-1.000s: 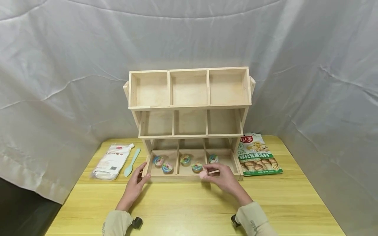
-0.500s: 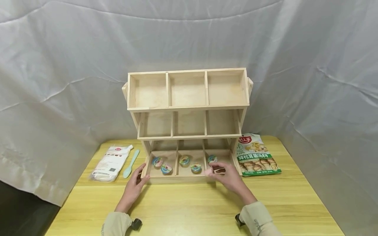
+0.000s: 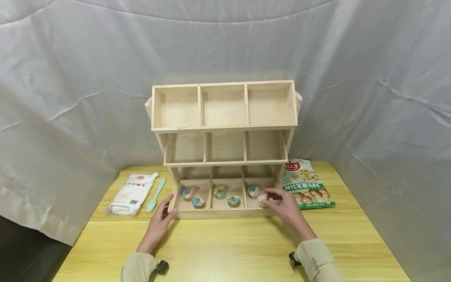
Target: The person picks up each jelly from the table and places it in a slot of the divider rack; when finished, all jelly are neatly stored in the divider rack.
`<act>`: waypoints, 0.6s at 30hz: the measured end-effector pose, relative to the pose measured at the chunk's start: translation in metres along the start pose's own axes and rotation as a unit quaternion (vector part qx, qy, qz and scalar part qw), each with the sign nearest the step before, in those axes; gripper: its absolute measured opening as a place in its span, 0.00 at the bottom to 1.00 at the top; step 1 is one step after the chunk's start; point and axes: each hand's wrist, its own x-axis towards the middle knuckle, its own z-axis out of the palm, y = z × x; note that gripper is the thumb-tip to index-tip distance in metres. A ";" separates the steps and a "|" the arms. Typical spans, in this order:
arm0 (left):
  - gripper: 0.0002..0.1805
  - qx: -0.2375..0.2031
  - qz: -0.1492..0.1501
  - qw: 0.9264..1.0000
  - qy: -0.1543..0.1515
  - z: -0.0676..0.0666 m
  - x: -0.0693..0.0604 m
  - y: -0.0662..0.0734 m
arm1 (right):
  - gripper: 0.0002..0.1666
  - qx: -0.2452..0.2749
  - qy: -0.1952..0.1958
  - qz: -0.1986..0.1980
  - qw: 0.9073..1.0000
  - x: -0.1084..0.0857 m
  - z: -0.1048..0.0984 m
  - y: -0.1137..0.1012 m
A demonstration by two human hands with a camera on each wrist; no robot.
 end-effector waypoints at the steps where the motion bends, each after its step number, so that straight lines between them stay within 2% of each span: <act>1: 0.35 0.002 0.001 1.000 0.000 0.000 0.000 0.000 | 0.31 -0.005 0.001 0.003 1.000 0.000 -0.001 0.002; 18: 0.35 0.000 -0.008 1.000 0.001 -0.001 -0.001 0.000 | 0.30 -0.030 0.035 -0.001 0.999 0.002 -0.006 0.018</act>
